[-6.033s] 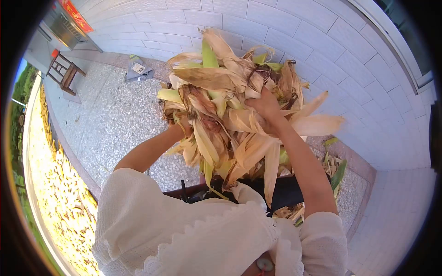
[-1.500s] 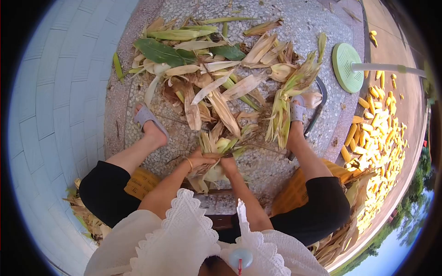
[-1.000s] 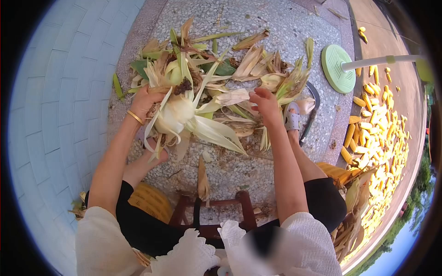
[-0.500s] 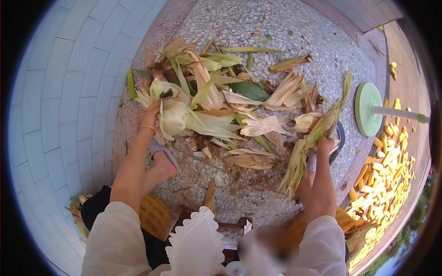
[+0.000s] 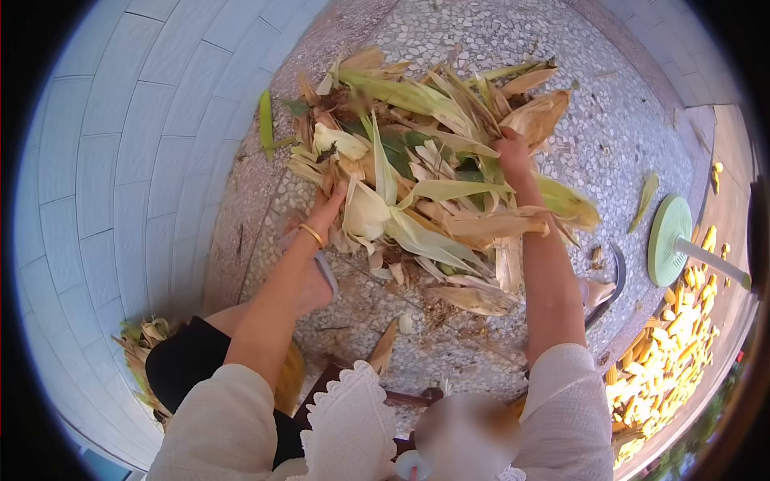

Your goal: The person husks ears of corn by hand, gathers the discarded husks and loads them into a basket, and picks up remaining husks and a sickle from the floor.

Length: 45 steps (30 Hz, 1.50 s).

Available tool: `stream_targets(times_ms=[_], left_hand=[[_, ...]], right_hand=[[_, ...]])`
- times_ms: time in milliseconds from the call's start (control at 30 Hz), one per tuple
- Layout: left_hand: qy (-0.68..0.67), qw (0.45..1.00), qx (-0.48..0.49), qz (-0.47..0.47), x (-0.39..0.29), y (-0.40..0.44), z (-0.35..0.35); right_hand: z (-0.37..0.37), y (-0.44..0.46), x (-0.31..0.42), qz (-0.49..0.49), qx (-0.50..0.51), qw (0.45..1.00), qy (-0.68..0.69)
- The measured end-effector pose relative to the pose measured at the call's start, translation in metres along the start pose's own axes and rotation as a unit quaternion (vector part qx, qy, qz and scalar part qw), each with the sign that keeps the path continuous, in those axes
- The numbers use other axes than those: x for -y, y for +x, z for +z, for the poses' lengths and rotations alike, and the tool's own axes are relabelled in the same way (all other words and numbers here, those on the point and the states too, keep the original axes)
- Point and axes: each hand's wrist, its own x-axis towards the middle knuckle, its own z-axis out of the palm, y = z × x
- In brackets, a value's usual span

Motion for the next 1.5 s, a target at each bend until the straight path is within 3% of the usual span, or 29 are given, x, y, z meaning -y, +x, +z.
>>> stream_targets(times_ms=[33, 67, 133, 200, 267, 333, 400, 467, 600, 633, 700, 733, 833, 1000, 1100, 1133, 1200, 1233, 1267, 1333, 1367, 1400, 1433, 1500], left_hand=[[-0.004, 1.0, -0.002, 0.0, 0.001, -0.005, 0.009], [-0.028, 0.999, 0.008, 0.018, -0.001, -0.014, 0.021], [-0.057, 0.997, 0.017, 0.038, -0.013, -0.036, 0.035], [-0.146, 0.98, 0.125, -0.059, -0.024, -0.059, 0.048], [-0.133, 0.973, 0.176, -0.064, -0.014, -0.066, 0.058], [-0.134, 0.964, 0.215, -0.077, -0.007, -0.085, 0.067], [-0.147, 0.965, 0.21, -0.054, -0.008, -0.112, 0.077], [-0.184, 0.956, 0.226, -0.045, -0.019, -0.14, 0.088], [-0.174, 0.956, 0.234, -0.032, -0.064, -0.203, 0.105], [-0.179, 0.956, 0.231, -0.017, -0.084, -0.231, 0.105], [-0.199, 0.943, 0.235, 0.124, -0.123, -0.292, 0.1], [-0.204, 0.943, 0.224, 0.138, -0.14, -0.322, 0.092], [-0.223, 0.901, 0.248, 0.276, -0.186, -0.412, 0.05], [-0.188, 0.85, 0.106, 0.481, -0.235, -0.541, -0.071], [-0.141, 0.841, 0.042, 0.521, -0.234, -0.631, -0.156], [-0.143, 0.835, 0.07, 0.527, -0.231, -0.667, -0.182], [-0.172, 0.852, 0.081, 0.488, -0.216, -0.727, -0.232], [-0.167, 0.836, 0.055, 0.519, -0.204, -0.752, -0.25], [-0.197, 0.853, 0.01, 0.484, -0.19, -0.779, -0.265], [-0.13, 0.847, -0.112, 0.504, -0.16, -0.82, -0.296], [-0.134, 0.845, -0.128, 0.502, -0.14, -0.839, -0.317], [-0.143, 0.871, -0.2, 0.425, -0.117, -0.855, -0.34], [-0.153, 0.888, -0.268, 0.342, -0.096, -0.868, -0.357], [-0.165, 0.883, -0.305, 0.317, -0.062, -0.887, -0.369]], right_hand=[[0.026, -0.003, -0.001, -0.018, 0.028, 0.994, -0.108], [0.033, -0.024, 0.026, 0.028, 0.105, 0.987, -0.118], [0.052, -0.055, 0.029, -0.029, 0.203, 0.979, 0.009], [0.066, -0.097, 0.034, -0.099, 0.234, 0.952, -0.173], [0.071, -0.144, 0.041, -0.108, 0.263, 0.933, -0.22], [0.053, -0.185, 0.052, -0.079, 0.263, 0.961, 0.043], [0.036, -0.208, 0.066, 0.01, 0.301, 0.939, 0.167], [0.002, -0.233, 0.111, -0.074, 0.187, 0.978, -0.05], [-0.063, -0.277, 0.21, -0.156, 0.168, 0.969, -0.093], [-0.077, -0.291, 0.235, -0.181, 0.161, 0.966, -0.088], [-0.094, -0.305, 0.265, -0.227, 0.146, 0.96, -0.069], [-0.101, -0.315, 0.283, -0.27, 0.172, 0.946, -0.056], [-0.111, -0.351, 0.35, -0.344, 0.172, 0.919, -0.089], [-0.061, -0.423, 0.467, -0.425, 0.259, 0.866, -0.048], [-0.012, -0.478, 0.529, -0.465, 0.336, 0.819, -0.007], [0.009, -0.5, 0.547, -0.475, 0.368, 0.799, 0.007], [0.054, -0.543, 0.584, -0.488, 0.428, 0.76, 0.041], [0.08, -0.568, 0.6, -0.489, 0.461, 0.738, 0.061], [0.106, -0.595, 0.614, -0.486, 0.495, 0.716, 0.08], [0.157, -0.656, 0.634, -0.465, 0.56, 0.674, 0.124], [0.178, -0.691, 0.637, -0.447, 0.596, 0.65, 0.151], [0.194, -0.726, 0.639, -0.425, 0.634, 0.619, 0.186], [0.202, -0.763, 0.631, -0.392, 0.68, 0.541, 0.301], [0.225, -0.811, 0.619, -0.427, 0.715, 0.469, 0.294]])
